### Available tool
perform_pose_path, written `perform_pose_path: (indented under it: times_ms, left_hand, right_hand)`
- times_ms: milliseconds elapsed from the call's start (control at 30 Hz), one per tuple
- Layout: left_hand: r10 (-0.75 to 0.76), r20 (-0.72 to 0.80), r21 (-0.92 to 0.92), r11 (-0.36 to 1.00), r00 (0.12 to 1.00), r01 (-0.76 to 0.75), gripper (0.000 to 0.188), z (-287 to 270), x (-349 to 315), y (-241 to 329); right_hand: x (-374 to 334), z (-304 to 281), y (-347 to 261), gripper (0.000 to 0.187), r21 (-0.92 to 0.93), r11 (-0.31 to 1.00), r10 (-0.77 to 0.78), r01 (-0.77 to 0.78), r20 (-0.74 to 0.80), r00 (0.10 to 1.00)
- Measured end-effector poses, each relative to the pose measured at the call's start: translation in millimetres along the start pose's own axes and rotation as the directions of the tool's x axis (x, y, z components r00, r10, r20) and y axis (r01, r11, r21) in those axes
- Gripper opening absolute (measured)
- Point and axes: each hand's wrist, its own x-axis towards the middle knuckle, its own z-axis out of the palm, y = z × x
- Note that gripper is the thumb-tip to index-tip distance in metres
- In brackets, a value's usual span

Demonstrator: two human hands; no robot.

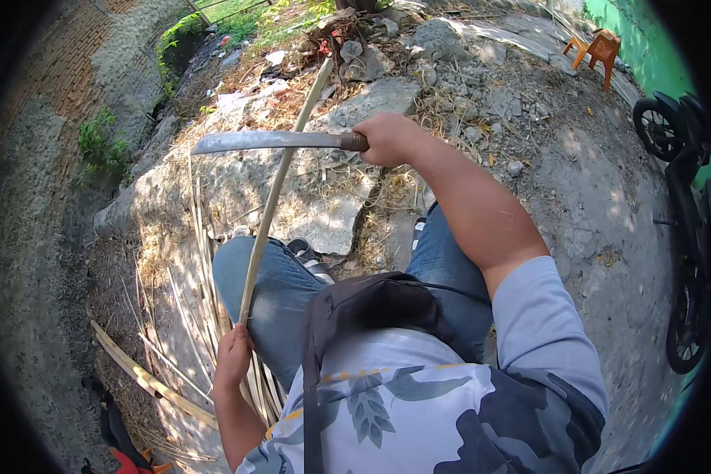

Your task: The person uses a blade to shave the outer layer off a thin bamboo strip, moving the blade along the length of the strip several times while holding it with the other hand.

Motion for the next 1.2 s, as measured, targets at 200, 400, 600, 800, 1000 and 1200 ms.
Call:
perform_pose_path:
  times_ms: [200,400,600,800,1000,1200]
  left_hand:
    - [-0.048,0.000,0.047,0.998,0.999,0.048,0.061,2,-4,13]
    - [0.102,-0.086,0.077,0.992,0.991,-0.095,0.057,11,-6,-2]
    - [0.134,-0.037,0.119,0.984,0.990,-0.129,0.059,5,-3,6]
    - [-0.067,0.058,-0.032,0.997,0.996,0.069,0.063,-5,2,7]
    - [-0.120,0.040,-0.015,0.993,0.992,0.120,0.063,-4,-1,12]
    - [0.054,-0.024,0.016,0.998,0.998,-0.053,0.062,4,-1,-5]
  right_hand:
    - [5,33,-58,0.015,-0.233,0.876,-0.415,0.423,0.083,0.906]
    - [18,13,8,0.021,0.031,0.999,-0.018,0.020,-0.055,0.998]
    - [9,6,45,0.026,0.189,0.961,0.206,-0.201,-0.006,0.979]
    - [3,18,-12,0.019,0.018,0.984,-0.177,0.177,0.005,0.984]
    - [5,33,-64,0.014,-0.240,0.858,-0.446,0.455,0.096,0.890]
    - [19,13,21,0.023,0.122,0.987,0.116,-0.109,-0.058,0.992]
